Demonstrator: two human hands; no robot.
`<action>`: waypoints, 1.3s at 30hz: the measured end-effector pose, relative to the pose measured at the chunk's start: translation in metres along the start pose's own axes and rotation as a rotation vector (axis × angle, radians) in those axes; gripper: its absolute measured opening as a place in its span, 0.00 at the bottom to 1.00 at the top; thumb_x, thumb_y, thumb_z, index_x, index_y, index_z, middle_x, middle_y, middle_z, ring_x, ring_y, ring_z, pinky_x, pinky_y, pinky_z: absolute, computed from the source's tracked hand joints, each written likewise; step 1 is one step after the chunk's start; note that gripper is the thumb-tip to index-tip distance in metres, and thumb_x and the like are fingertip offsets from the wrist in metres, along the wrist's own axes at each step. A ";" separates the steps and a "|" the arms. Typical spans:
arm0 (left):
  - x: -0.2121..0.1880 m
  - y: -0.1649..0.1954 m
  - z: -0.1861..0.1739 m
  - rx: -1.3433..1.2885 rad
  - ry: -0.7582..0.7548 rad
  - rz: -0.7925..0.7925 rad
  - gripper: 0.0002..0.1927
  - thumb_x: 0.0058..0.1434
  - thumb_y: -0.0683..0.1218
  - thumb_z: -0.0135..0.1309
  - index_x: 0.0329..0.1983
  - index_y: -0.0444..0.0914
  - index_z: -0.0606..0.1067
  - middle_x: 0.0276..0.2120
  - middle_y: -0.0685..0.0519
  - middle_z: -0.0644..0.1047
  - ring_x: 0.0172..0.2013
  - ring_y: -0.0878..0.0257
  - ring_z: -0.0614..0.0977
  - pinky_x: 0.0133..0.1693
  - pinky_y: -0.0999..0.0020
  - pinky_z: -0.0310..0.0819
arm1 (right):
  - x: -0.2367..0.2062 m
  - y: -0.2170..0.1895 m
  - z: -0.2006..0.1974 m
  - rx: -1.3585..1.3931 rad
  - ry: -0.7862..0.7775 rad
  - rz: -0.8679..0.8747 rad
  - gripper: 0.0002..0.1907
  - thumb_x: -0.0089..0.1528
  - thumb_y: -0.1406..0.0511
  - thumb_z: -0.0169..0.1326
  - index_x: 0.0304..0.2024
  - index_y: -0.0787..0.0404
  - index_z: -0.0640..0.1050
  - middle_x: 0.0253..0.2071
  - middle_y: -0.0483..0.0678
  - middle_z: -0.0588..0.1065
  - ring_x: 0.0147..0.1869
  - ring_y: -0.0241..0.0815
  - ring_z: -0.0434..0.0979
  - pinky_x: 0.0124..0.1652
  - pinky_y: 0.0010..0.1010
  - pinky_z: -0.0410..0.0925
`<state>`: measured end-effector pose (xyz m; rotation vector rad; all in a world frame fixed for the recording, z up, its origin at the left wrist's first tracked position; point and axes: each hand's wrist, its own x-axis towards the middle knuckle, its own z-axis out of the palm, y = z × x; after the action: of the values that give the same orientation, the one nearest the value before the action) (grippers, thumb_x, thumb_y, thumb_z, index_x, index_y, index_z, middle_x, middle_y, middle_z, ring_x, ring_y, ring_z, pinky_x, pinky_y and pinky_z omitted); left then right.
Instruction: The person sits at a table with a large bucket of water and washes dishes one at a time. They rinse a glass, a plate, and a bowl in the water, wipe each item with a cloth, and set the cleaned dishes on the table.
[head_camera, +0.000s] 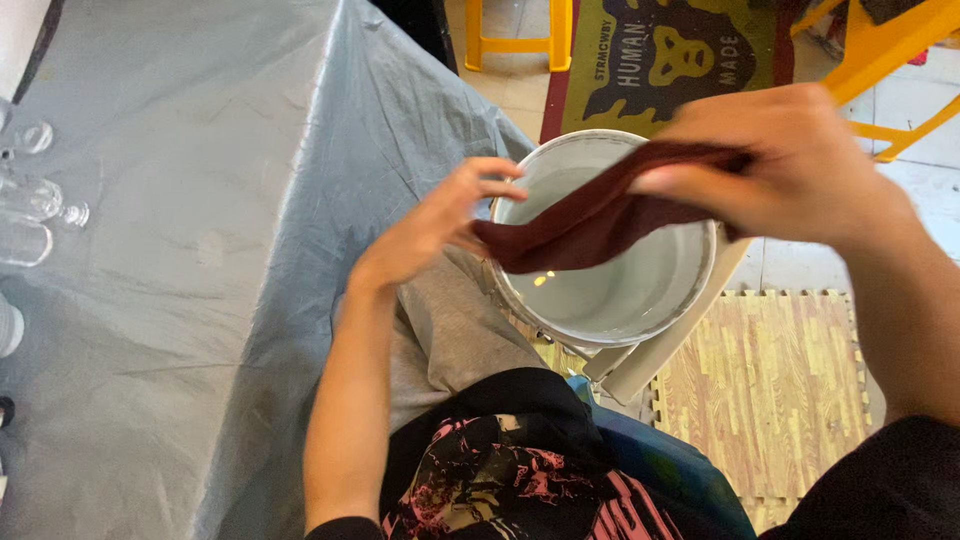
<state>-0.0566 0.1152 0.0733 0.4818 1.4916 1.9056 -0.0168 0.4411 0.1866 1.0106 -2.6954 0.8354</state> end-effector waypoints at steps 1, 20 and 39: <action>0.016 -0.002 0.013 0.275 -0.128 0.229 0.38 0.61 0.55 0.58 0.71 0.39 0.60 0.64 0.43 0.69 0.57 0.51 0.77 0.56 0.55 0.73 | 0.005 -0.006 0.002 0.044 0.020 -0.096 0.10 0.61 0.64 0.64 0.40 0.63 0.82 0.29 0.49 0.77 0.28 0.41 0.77 0.30 0.31 0.68; 0.125 -0.081 0.107 -0.134 0.045 0.376 0.28 0.57 0.31 0.59 0.60 0.36 0.67 0.51 0.53 0.76 0.51 0.66 0.80 0.53 0.66 0.79 | -0.121 0.104 0.123 0.358 0.176 0.290 0.51 0.46 0.63 0.73 0.68 0.65 0.62 0.56 0.55 0.71 0.59 0.45 0.72 0.56 0.36 0.67; 0.115 -0.175 0.077 0.521 0.198 0.275 0.34 0.53 0.43 0.70 0.62 0.38 0.68 0.48 0.48 0.79 0.52 0.54 0.82 0.51 0.60 0.77 | -0.073 0.080 0.143 0.253 0.066 0.420 0.28 0.50 0.76 0.57 0.54 0.63 0.70 0.50 0.58 0.74 0.55 0.58 0.76 0.49 0.38 0.70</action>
<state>-0.0412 0.2726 -0.0848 0.7815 2.1630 1.7900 -0.0045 0.4538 0.0081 0.4387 -2.8361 1.2822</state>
